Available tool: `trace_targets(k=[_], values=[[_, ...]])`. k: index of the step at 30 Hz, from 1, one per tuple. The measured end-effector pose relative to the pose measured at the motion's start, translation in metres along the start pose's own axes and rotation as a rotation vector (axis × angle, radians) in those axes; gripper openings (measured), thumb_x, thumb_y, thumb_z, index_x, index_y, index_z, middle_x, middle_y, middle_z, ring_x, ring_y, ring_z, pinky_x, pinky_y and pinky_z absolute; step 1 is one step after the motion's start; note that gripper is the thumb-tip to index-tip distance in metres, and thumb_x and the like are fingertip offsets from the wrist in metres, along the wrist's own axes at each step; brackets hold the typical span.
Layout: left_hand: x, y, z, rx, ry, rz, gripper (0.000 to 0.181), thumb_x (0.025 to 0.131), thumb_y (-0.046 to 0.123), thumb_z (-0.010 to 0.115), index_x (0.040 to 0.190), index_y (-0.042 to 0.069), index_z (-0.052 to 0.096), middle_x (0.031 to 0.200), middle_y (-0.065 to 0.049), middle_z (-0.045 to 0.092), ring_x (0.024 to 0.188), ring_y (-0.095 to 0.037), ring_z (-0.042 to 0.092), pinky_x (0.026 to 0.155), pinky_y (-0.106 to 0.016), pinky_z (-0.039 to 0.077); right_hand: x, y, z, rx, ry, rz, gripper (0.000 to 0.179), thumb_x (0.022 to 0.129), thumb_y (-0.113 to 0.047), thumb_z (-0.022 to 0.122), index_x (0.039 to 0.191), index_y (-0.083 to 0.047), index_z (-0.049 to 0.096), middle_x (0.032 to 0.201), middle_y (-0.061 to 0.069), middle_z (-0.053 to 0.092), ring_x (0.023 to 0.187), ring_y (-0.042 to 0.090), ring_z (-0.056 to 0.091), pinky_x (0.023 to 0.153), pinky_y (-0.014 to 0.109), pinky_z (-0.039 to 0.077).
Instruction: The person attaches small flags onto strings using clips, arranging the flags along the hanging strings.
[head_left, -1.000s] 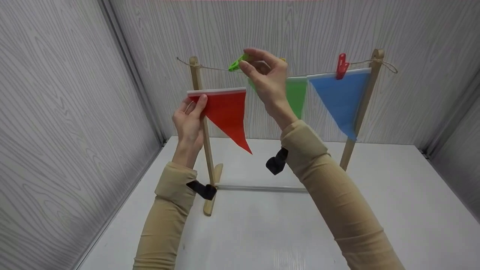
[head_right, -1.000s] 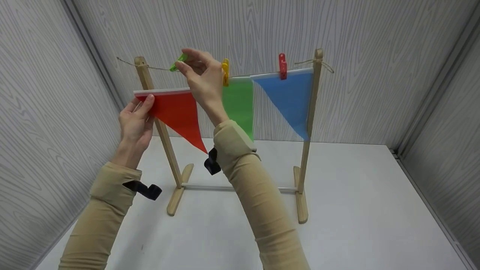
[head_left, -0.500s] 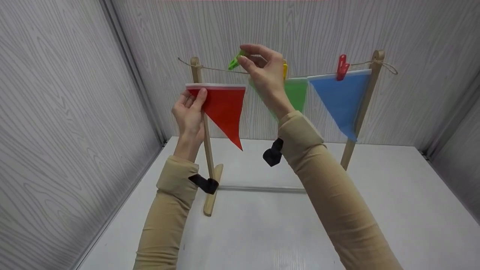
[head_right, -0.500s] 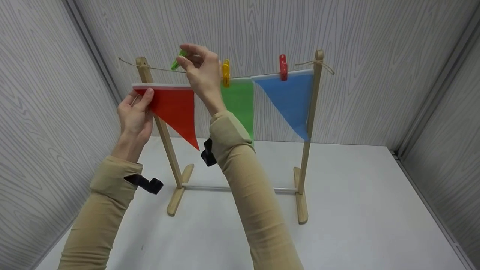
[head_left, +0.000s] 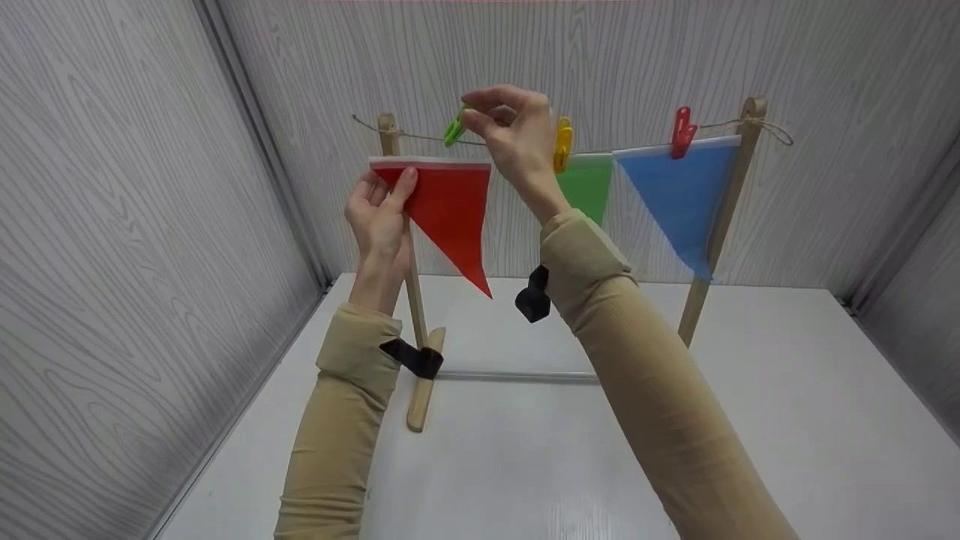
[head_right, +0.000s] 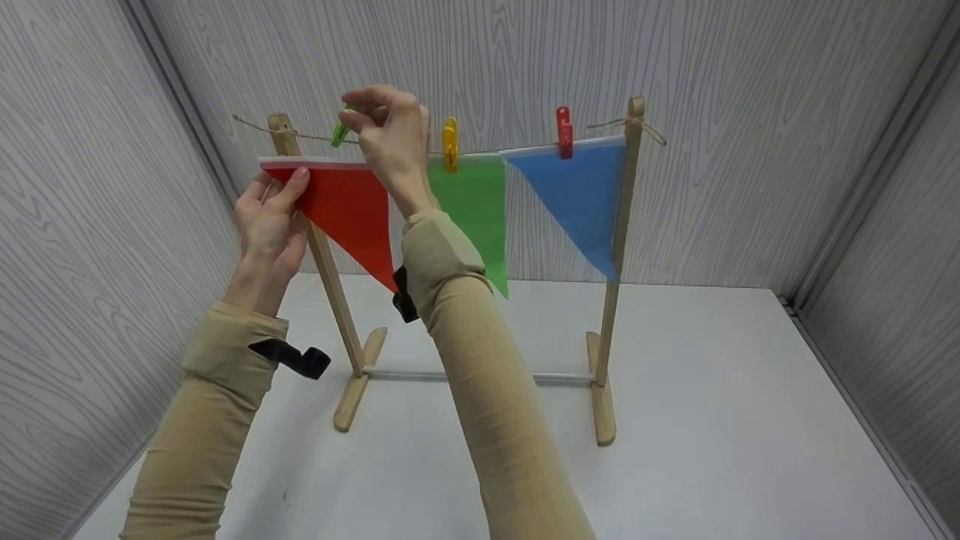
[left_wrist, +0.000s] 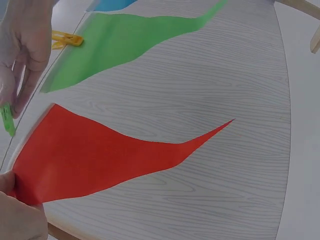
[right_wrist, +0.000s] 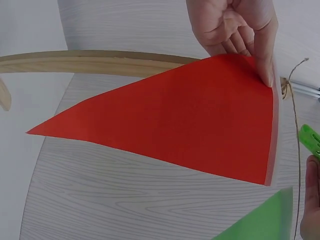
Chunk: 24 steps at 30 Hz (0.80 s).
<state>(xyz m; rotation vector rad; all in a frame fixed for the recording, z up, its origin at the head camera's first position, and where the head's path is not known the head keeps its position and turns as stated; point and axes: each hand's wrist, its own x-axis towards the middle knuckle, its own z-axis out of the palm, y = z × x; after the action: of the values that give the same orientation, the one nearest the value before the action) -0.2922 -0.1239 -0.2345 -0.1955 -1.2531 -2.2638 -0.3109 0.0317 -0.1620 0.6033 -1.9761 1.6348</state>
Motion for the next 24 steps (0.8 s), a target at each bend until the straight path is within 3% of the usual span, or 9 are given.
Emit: trace_targets(k=[5,10,15,24], values=[[0.001,-0.001,0.004,-0.042,0.008,-0.011,0.042,0.091,-0.007,0.067,0.13,-0.007,0.052,0.118,-0.016,0.063,0.107,-0.021,0.064,0.108,-0.039,0.051,0.003,0.001,0.001,-0.042,0.001,0.026,0.016,0.093,-0.012,0.072,0.106,-0.005,0.077,0.108,0.009,0.077,0.094,0.015,0.073,0.088,0.023,0.057],[0.003,-0.001,0.007,-0.048,0.009,-0.007,0.047,0.092,-0.007,0.066,0.136,-0.008,0.048,0.127,-0.02,0.061,0.111,-0.022,0.063,0.109,-0.039,0.051,0.004,0.001,0.004,-0.017,0.007,0.028,0.016,0.092,-0.011,0.072,0.104,-0.002,0.078,0.104,0.012,0.077,0.09,0.015,0.073,0.084,0.023,0.057],[0.003,0.001,0.01,-0.043,0.017,-0.015,0.05,0.092,-0.005,0.066,0.138,-0.007,0.047,0.131,-0.021,0.06,0.117,-0.025,0.062,0.11,-0.038,0.05,0.004,0.001,0.006,-0.043,0.01,0.002,0.015,0.094,-0.011,0.071,0.104,-0.003,0.078,0.105,0.012,0.077,0.089,0.015,0.071,0.084,0.021,0.056],[0.005,0.004,0.013,-0.051,0.003,0.001,0.049,0.092,-0.006,0.066,0.138,-0.006,0.048,0.128,-0.02,0.061,0.114,-0.023,0.063,0.109,-0.038,0.051,0.005,0.001,0.008,-0.125,0.003,-0.038,0.015,0.095,-0.012,0.07,0.103,-0.003,0.079,0.102,0.012,0.077,0.086,0.014,0.07,0.08,0.02,0.056]])
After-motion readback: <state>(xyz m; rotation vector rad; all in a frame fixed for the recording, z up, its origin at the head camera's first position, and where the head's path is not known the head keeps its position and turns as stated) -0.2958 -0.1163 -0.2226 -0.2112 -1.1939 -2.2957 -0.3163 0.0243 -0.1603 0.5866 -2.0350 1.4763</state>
